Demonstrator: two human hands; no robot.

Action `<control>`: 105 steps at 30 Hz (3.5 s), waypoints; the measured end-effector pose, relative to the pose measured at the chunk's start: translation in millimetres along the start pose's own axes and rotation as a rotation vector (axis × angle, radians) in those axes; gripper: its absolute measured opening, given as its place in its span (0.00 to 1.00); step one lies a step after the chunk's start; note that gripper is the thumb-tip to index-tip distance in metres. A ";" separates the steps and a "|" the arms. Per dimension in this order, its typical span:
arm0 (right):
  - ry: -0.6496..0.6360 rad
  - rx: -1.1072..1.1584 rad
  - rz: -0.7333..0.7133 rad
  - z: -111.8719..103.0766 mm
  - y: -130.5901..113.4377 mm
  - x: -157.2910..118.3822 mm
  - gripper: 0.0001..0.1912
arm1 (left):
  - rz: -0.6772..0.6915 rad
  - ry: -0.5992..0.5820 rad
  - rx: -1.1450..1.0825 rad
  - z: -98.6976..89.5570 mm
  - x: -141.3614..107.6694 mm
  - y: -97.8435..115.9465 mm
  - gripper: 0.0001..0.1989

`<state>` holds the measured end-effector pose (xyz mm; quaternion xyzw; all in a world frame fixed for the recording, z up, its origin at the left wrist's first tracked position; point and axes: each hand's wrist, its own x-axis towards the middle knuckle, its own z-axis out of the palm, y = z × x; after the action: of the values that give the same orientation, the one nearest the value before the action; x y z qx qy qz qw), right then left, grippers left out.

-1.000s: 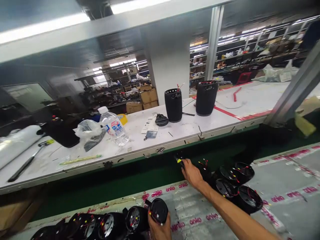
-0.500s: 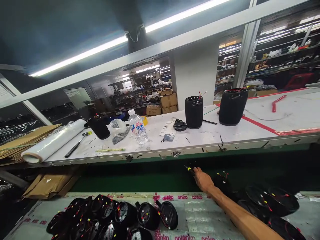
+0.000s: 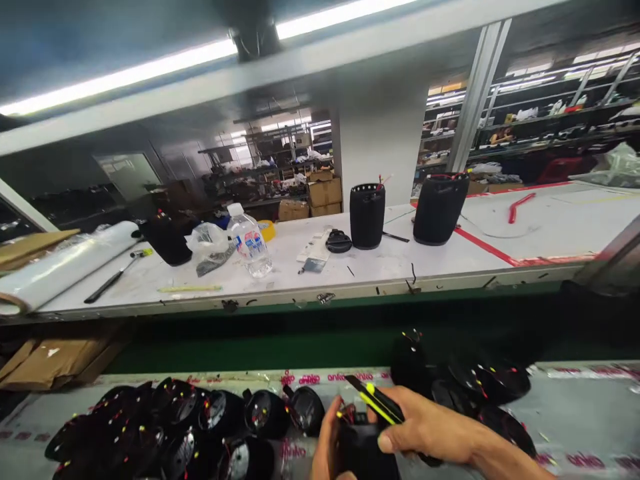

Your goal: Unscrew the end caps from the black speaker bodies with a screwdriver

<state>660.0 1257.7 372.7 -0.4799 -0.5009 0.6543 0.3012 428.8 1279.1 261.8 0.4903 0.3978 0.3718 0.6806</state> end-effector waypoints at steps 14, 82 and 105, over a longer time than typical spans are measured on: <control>0.112 -0.412 0.019 16.1 2.7 -39.0 0.12 | -0.225 -0.008 -0.269 -12.2 -57.5 54.6 0.56; 0.075 -1.439 -0.509 42.5 -4.7 -31.4 0.04 | -0.087 0.188 0.141 7.0 -86.7 87.3 0.48; -0.009 -1.366 -0.516 43.1 -11.2 -32.7 0.04 | -0.135 0.176 -0.053 5.6 -80.9 90.3 0.38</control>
<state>630.7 1217.0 395.6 -0.4247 -0.8958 0.1059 0.0770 390.5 1226.4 364.2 0.4095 0.4781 0.3773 0.6792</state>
